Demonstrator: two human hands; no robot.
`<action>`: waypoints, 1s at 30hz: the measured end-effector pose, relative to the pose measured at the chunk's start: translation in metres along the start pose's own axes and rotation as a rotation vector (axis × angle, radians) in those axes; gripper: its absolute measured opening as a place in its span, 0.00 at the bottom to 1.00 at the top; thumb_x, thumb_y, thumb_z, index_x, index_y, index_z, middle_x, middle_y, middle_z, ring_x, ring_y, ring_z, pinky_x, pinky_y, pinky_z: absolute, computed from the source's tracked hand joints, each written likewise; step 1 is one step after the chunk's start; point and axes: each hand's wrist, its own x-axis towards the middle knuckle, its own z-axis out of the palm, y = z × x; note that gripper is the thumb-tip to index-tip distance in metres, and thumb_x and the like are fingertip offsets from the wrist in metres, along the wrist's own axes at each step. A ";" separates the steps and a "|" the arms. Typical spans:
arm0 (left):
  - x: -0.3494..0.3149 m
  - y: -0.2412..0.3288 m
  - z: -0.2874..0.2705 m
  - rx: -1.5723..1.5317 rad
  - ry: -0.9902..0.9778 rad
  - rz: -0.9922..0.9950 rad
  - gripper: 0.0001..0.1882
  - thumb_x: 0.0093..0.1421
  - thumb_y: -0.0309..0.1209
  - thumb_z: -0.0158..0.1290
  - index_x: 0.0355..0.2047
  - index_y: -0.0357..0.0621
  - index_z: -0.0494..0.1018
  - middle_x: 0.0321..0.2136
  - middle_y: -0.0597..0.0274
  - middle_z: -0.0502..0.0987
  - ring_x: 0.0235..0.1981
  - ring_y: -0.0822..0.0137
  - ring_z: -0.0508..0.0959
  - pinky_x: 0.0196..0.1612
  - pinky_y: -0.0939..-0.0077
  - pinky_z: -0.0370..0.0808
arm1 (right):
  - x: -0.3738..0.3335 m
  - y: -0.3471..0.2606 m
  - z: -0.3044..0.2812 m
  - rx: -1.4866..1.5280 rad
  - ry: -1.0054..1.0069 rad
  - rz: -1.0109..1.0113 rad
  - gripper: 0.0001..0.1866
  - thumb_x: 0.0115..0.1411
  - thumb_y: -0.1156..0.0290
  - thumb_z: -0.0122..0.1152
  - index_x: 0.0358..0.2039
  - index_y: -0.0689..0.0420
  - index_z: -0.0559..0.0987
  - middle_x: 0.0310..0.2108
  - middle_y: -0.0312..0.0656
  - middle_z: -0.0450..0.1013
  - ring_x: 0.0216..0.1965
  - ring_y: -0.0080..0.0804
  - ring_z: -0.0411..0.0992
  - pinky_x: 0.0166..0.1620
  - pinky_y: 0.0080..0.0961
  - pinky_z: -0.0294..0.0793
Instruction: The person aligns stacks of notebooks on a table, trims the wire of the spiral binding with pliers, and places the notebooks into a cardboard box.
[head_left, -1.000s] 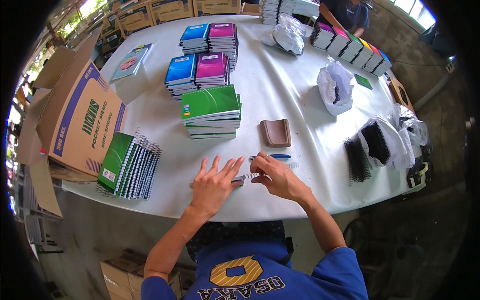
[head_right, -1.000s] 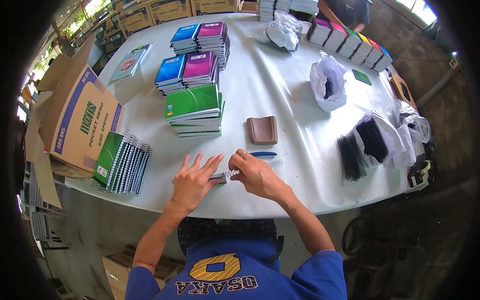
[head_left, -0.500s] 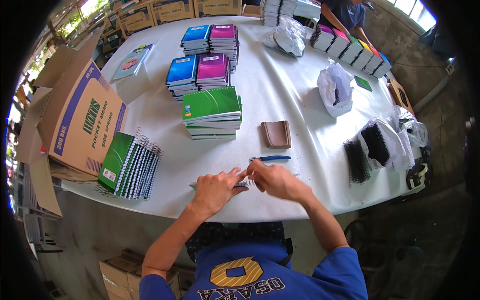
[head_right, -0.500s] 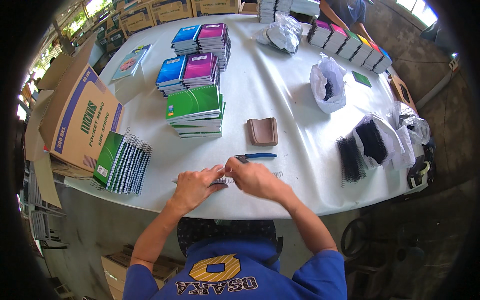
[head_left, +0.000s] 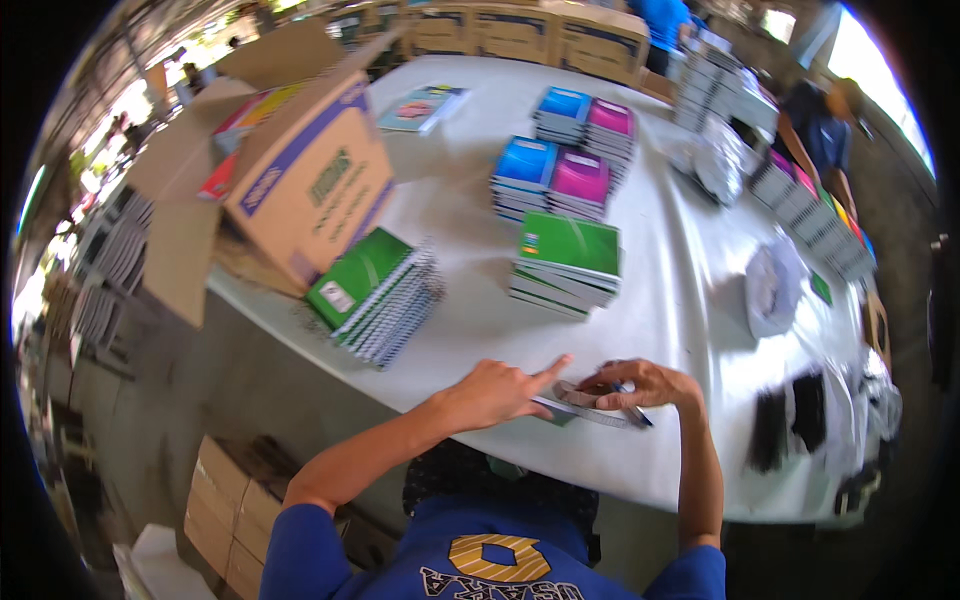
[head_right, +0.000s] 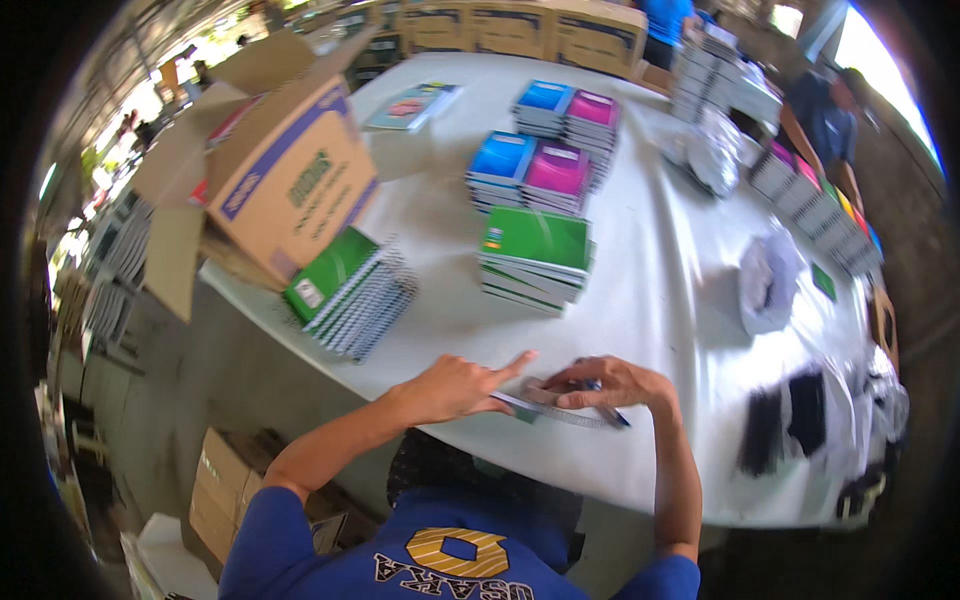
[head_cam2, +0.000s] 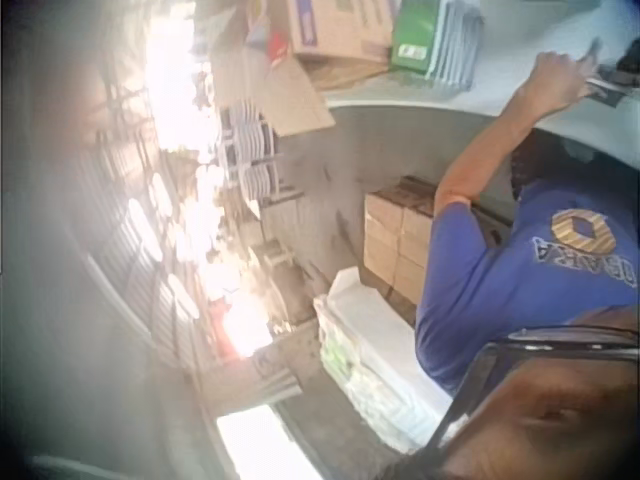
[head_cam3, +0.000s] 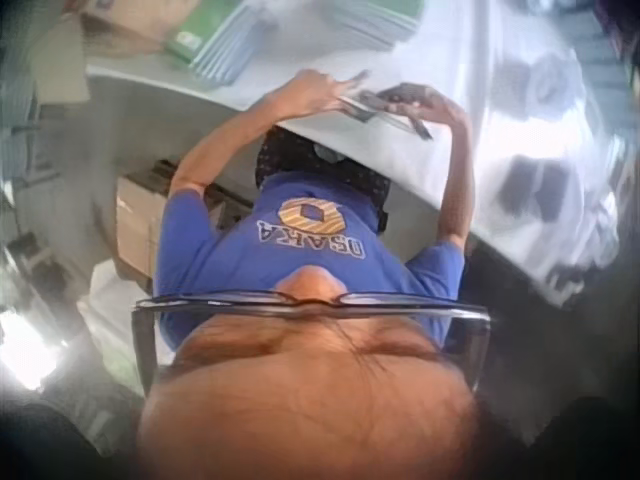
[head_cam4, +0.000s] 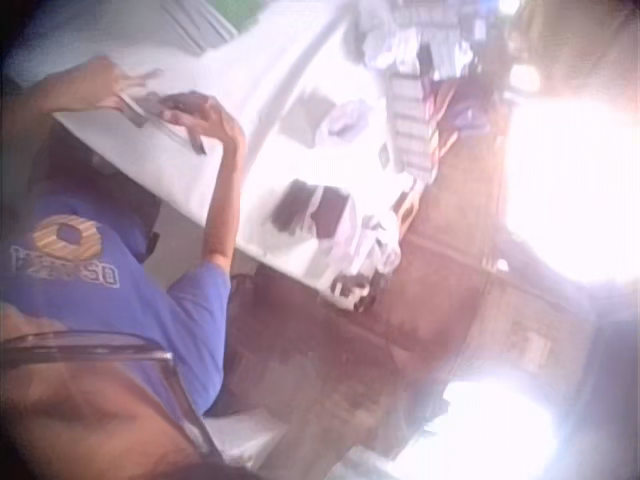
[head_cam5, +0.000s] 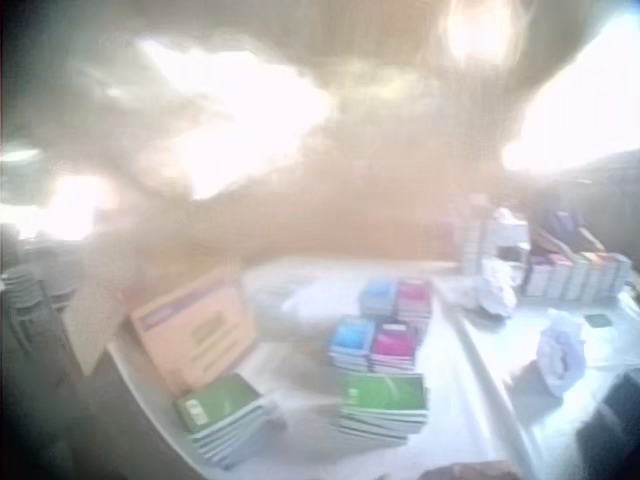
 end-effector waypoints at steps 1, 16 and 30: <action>0.000 -0.008 0.007 -0.014 0.067 0.055 0.47 0.55 0.55 0.55 0.68 0.48 0.49 0.18 0.53 0.77 0.22 0.52 0.80 0.25 0.59 0.77 | 0.007 -0.003 0.001 0.055 0.010 -0.061 0.27 0.60 0.50 0.61 0.53 0.55 0.77 0.47 0.47 0.73 0.50 0.40 0.71 0.55 0.32 0.67; 0.000 -0.015 0.008 0.061 0.206 0.049 0.48 0.51 0.50 0.60 0.68 0.53 0.52 0.42 0.64 0.78 0.31 0.58 0.82 0.28 0.62 0.79 | 0.022 -0.016 0.007 0.083 0.162 -0.103 0.30 0.50 0.53 0.65 0.46 0.66 0.80 0.48 0.55 0.72 0.51 0.44 0.69 0.55 0.38 0.65; 0.014 -0.028 0.002 -0.149 0.256 0.050 0.40 0.54 0.53 0.57 0.65 0.63 0.59 0.44 0.60 0.80 0.36 0.52 0.82 0.38 0.59 0.80 | 0.022 0.016 0.008 0.663 0.253 -0.436 0.29 0.53 0.51 0.62 0.47 0.61 0.80 0.44 0.46 0.73 0.47 0.36 0.70 0.52 0.34 0.66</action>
